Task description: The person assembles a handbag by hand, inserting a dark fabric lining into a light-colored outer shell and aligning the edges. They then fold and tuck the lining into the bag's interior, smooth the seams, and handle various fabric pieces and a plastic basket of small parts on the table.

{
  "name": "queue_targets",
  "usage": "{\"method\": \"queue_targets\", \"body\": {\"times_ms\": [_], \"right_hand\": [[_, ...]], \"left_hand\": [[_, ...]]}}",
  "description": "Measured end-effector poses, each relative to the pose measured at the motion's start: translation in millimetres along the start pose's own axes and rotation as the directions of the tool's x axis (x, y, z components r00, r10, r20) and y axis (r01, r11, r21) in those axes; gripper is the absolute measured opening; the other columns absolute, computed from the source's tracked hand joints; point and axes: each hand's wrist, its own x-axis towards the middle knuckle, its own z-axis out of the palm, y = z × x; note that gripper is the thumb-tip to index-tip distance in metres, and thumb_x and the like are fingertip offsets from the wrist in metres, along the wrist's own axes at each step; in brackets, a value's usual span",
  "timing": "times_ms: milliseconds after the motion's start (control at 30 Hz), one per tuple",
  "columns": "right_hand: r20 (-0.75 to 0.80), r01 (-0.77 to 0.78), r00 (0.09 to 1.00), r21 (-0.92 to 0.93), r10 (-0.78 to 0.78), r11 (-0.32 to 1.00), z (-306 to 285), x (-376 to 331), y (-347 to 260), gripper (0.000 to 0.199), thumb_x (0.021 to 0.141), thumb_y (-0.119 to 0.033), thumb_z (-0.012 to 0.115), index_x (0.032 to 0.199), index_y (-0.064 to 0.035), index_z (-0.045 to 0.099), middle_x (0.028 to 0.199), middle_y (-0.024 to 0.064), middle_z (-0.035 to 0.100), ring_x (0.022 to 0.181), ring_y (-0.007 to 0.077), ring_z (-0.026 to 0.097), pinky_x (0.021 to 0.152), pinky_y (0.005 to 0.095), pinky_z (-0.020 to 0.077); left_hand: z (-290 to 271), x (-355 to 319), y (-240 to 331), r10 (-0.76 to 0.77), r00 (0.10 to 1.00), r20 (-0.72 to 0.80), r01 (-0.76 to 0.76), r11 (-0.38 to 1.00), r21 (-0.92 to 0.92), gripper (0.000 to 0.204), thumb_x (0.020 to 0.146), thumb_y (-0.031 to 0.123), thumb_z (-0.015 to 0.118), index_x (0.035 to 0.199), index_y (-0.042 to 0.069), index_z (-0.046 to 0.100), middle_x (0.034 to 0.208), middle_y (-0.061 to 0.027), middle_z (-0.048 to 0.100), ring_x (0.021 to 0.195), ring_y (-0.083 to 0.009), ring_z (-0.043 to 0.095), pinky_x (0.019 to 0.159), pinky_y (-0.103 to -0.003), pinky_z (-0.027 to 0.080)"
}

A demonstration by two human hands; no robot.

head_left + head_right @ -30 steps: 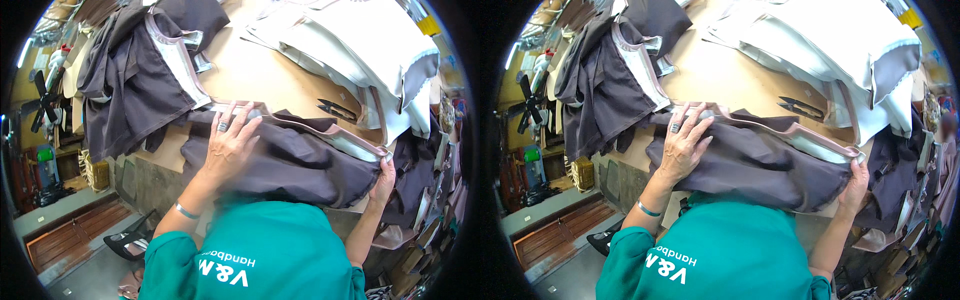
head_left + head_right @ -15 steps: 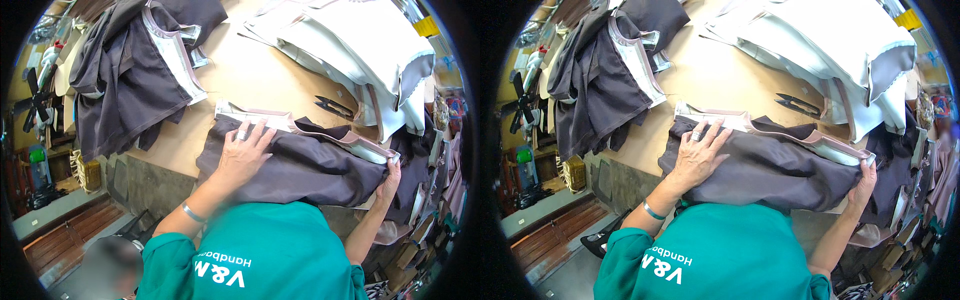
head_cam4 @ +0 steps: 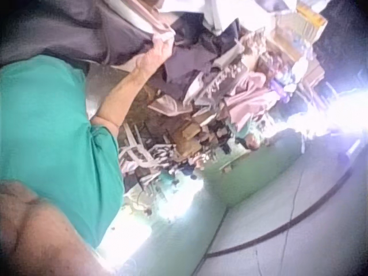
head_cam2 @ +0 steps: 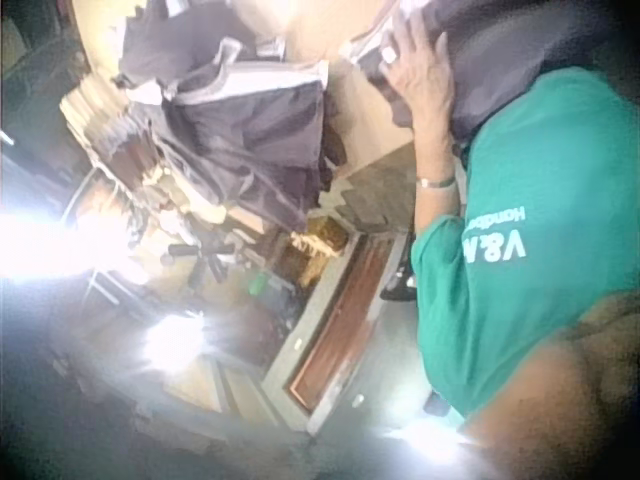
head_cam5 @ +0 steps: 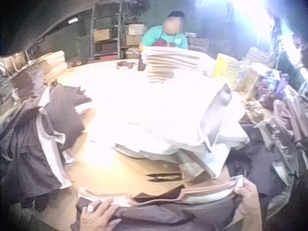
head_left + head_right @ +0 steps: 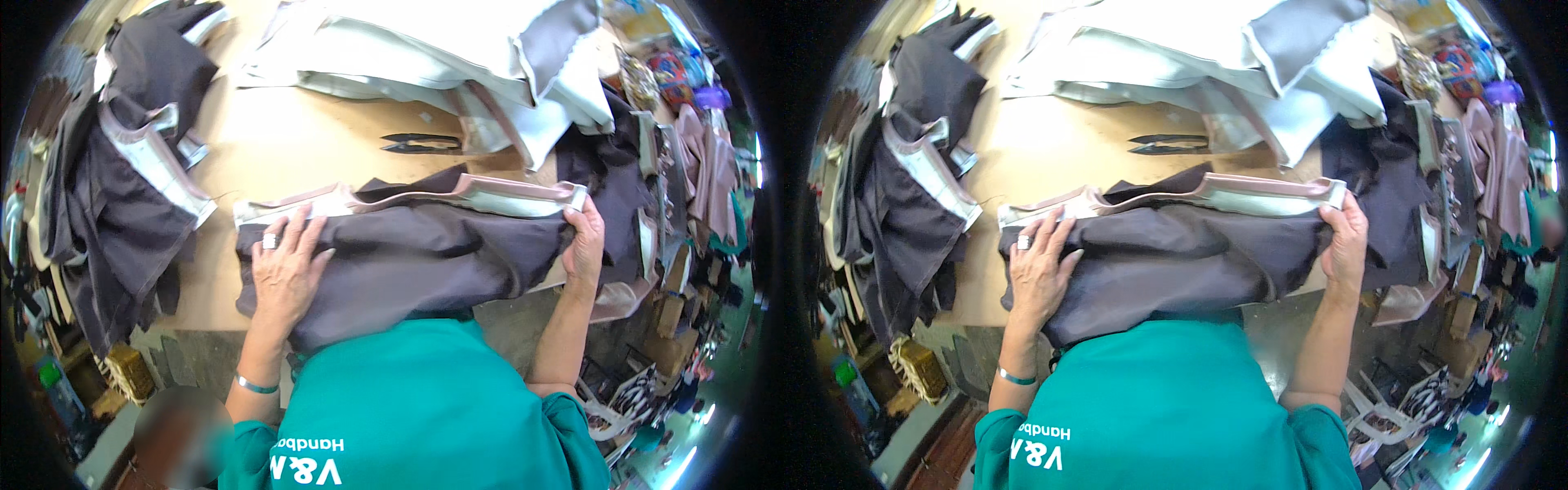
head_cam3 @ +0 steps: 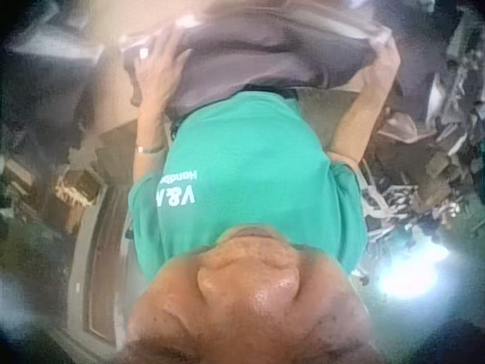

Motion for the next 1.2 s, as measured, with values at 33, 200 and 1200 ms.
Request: {"method": "queue_targets", "body": {"times_ms": [33,200,1200], "right_hand": [[0.02,-0.002,1.0,0.017,0.002,1.0,-1,-1,-2,0.033,0.073,0.001,0.05,0.105,0.0045,0.054,0.098,0.0078,0.06,0.089,0.0125,0.055,0.085,0.0239,0.0375],[0.057,-0.006,0.998,0.07,0.002,0.998,3,-11,-13,0.035,0.073,0.0,0.051,0.108,0.0054,0.053,0.099,0.0086,0.06,0.092,0.0131,0.055,0.087,0.0241,0.0371],[0.389,0.056,0.918,-0.333,0.083,0.941,41,4,-53,0.019,0.08,-0.004,0.051,0.097,0.0016,0.054,0.088,0.0008,0.057,0.081,0.0086,0.05,0.076,0.0201,0.0381]], "left_hand": [[0,2,1,-0.003,1.0,-0.001,0.003,1.0,-0.013,0.047,0.073,0.022,0.063,0.118,0.014,0.051,0.128,-0.0043,0.045,0.112,-0.0271,0.042,0.086,-0.042,0.036],[-5,11,2,0.05,0.996,-0.075,-0.049,0.999,0.012,0.037,0.075,0.024,0.062,0.109,0.012,0.055,0.118,-0.0043,0.05,0.104,-0.028,0.047,0.079,-0.041,0.037],[-41,8,-31,0.087,0.863,0.498,0.209,0.837,-0.506,0.049,0.069,0.019,0.071,0.108,0.006,0.046,0.082,-0.0151,0.058,0.072,-0.0283,0.058,0.067,-0.035,0.044]]}}
